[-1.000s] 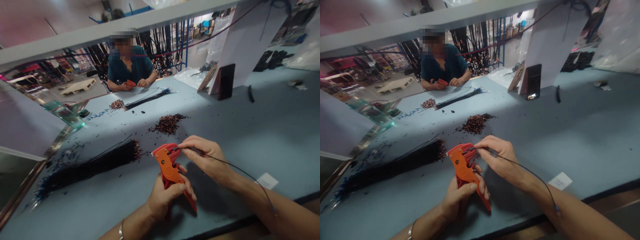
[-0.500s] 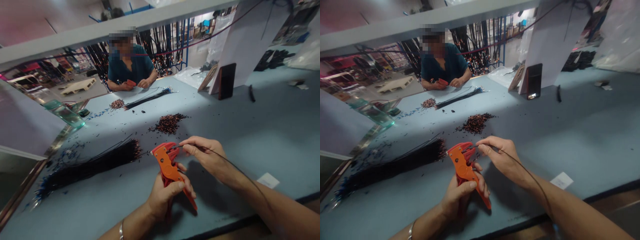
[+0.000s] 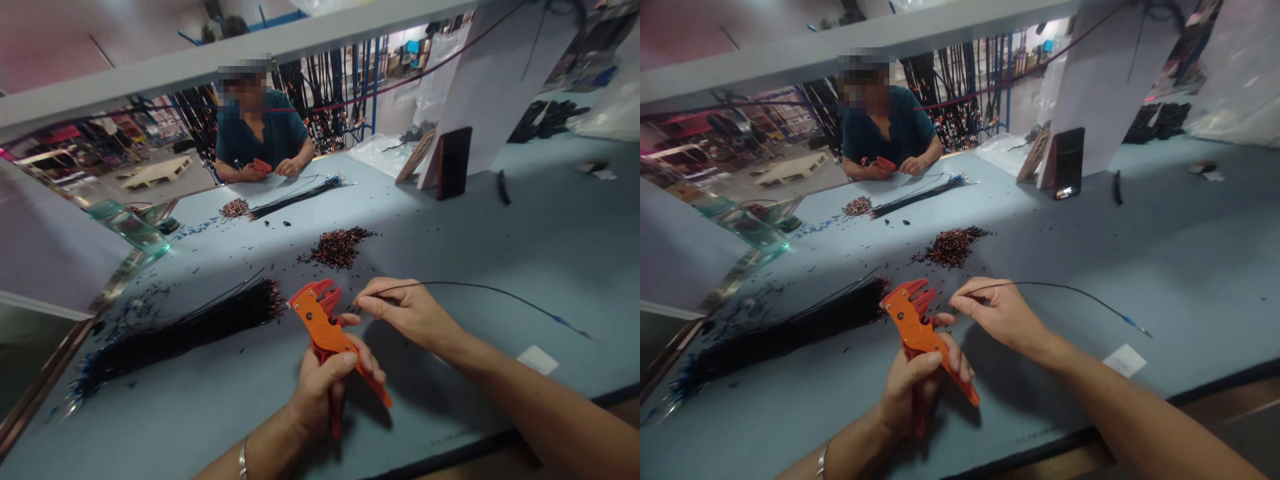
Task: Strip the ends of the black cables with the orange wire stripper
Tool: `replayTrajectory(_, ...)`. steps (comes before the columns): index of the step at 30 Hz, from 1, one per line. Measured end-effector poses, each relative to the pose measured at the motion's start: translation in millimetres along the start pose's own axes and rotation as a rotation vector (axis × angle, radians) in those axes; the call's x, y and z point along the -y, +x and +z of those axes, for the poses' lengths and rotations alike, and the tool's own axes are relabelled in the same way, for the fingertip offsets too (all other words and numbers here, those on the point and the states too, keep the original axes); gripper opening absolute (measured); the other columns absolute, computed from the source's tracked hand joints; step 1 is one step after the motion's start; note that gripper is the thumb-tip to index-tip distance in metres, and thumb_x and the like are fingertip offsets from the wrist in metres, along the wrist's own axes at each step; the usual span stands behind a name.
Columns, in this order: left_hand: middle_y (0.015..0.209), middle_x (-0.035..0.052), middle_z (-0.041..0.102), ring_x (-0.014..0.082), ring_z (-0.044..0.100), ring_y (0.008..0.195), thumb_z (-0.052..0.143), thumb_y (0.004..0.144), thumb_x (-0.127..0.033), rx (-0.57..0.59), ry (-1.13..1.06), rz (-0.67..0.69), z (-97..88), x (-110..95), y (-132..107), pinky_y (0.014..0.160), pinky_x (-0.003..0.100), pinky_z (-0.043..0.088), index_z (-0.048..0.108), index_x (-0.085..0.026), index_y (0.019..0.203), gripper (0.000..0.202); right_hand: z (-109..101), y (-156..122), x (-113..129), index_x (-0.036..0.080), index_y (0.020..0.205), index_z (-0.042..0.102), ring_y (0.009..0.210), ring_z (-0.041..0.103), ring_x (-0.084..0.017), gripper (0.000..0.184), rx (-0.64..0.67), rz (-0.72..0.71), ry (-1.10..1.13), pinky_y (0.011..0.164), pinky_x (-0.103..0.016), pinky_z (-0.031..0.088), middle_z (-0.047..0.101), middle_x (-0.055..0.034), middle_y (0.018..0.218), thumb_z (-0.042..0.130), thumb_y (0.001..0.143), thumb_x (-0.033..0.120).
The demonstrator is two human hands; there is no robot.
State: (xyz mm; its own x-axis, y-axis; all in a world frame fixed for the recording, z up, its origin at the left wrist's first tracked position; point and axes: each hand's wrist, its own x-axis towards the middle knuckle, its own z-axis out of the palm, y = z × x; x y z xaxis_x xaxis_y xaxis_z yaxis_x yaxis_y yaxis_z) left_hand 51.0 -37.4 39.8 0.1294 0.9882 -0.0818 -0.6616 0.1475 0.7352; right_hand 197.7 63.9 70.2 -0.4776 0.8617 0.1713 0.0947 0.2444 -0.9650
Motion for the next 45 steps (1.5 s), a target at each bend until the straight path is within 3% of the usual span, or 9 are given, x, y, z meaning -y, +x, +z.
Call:
replayTrajectory(4, 0.07, 0.0013, 0.066, 0.0198, 0.067, 0.067, 0.066, 0.079, -0.025, -0.053, -0.023, -0.008, -0.3, -3.5, 2.7, 0.073, 0.039, 0.054, 0.058, -0.012, 0.106, 0.031, 0.3, -2.0, 1.0, 0.02, 0.077, 0.074, 0.064, 0.06, -0.013, 0.018, 0.087, 0.036, 0.096, 0.06, -0.024, 0.048, 0.069, -0.0012, 0.074, 0.067, 0.084, 0.035)
replayTrajectory(10, 0.069, 0.001, 0.066, 0.0192, 0.066, 0.064, 0.07, 0.076, -0.026, -0.139, 0.018, -0.026, -1.9, -4.8, 4.9, 0.068, 0.037, 0.055, 0.061, -0.015, 0.095, 0.024, 3.7, -6.7, 4.0, 0.021, 0.078, 0.077, 0.069, 0.064, -0.014, 0.018, 0.165, -0.081, 0.083, 0.066, -0.026, 0.051, 0.067, -0.0024, 0.076, 0.066, 0.087, 0.032)
replayTrajectory(15, 0.068, 0.0012, 0.065, 0.0185, 0.064, 0.066, 0.073, 0.073, -0.028, -0.171, 0.056, -0.028, -3.2, -2.3, 5.2, 0.072, 0.038, 0.055, 0.062, -0.014, 0.085, 0.021, 13.1, -12.8, -2.7, 0.021, 0.083, 0.078, 0.067, 0.062, -0.012, 0.017, 0.196, -0.102, 0.079, 0.06, -0.023, 0.051, 0.064, -0.0027, 0.079, 0.067, 0.087, 0.033)
replayTrajectory(21, 0.068, 0.0025, 0.065, 0.0183, 0.063, 0.066, 0.074, 0.073, -0.03, -0.151, 0.076, -0.016, 0.3, -1.3, 7.5, 0.073, 0.038, 0.055, 0.064, -0.013, 0.081, 0.021, 16.3, -14.0, -3.2, 0.02, 0.081, 0.076, 0.056, 0.059, -0.009, 0.017, 0.209, 0.012, 0.166, 0.05, -0.022, 0.05, 0.062, -0.002, 0.081, 0.067, 0.085, 0.034)
replayTrajectory(26, 0.07, 0.0015, 0.065, 0.0178, 0.064, 0.067, 0.072, 0.076, -0.028, -0.136, 0.056, -0.023, -0.7, -1.0, 6.7, 0.071, 0.037, 0.057, 0.063, -0.014, 0.083, 0.018, 11.8, -11.3, 2.7, 0.017, 0.072, 0.071, 0.063, 0.062, -0.012, 0.015, 0.196, 0.059, 0.143, 0.06, -0.024, 0.051, 0.064, -0.0016, 0.072, 0.071, 0.081, 0.03)
replayTrajectory(31, 0.071, 0.0029, 0.066, 0.019, 0.065, 0.068, 0.072, 0.077, -0.028, -0.125, 0.075, -0.042, -3.0, 1.7, 3.5, 0.066, 0.036, 0.058, 0.063, -0.013, 0.084, 0.019, 11.6, -10.1, 2.9, 0.016, 0.075, 0.062, 0.05, 0.059, -0.012, 0.026, 0.368, 0.278, 0.365, 0.051, -0.024, 0.048, 0.062, 0.0011, 0.058, 0.065, 0.085, 0.04)
replayTrajectory(34, 0.072, 0.0029, 0.066, 0.0181, 0.066, 0.068, 0.071, 0.078, -0.027, -0.104, 0.076, -0.032, -3.0, 2.4, 3.7, 0.066, 0.034, 0.058, 0.063, -0.012, 0.085, 0.018, 10.4, -8.1, 1.4, 0.016, 0.073, 0.062, 0.051, 0.059, -0.012, 0.03, 0.422, 0.312, 0.446, 0.052, -0.024, 0.048, 0.063, 0.0004, 0.059, 0.068, 0.083, 0.043)
replayTrajectory(45, 0.069, 0.0013, 0.067, 0.018, 0.067, 0.07, 0.069, 0.081, -0.026, -0.105, 0.05, -0.037, -0.3, 1.0, 4.8, 0.072, 0.034, 0.054, 0.056, -0.016, 0.087, 0.017, -2.4, -0.8, 2.2, 0.017, 0.066, 0.07, 0.058, 0.049, -0.011, 0.023, 0.194, 0.199, 0.198, 0.059, -0.024, 0.041, 0.059, 0.0007, 0.061, 0.069, 0.077, 0.038)
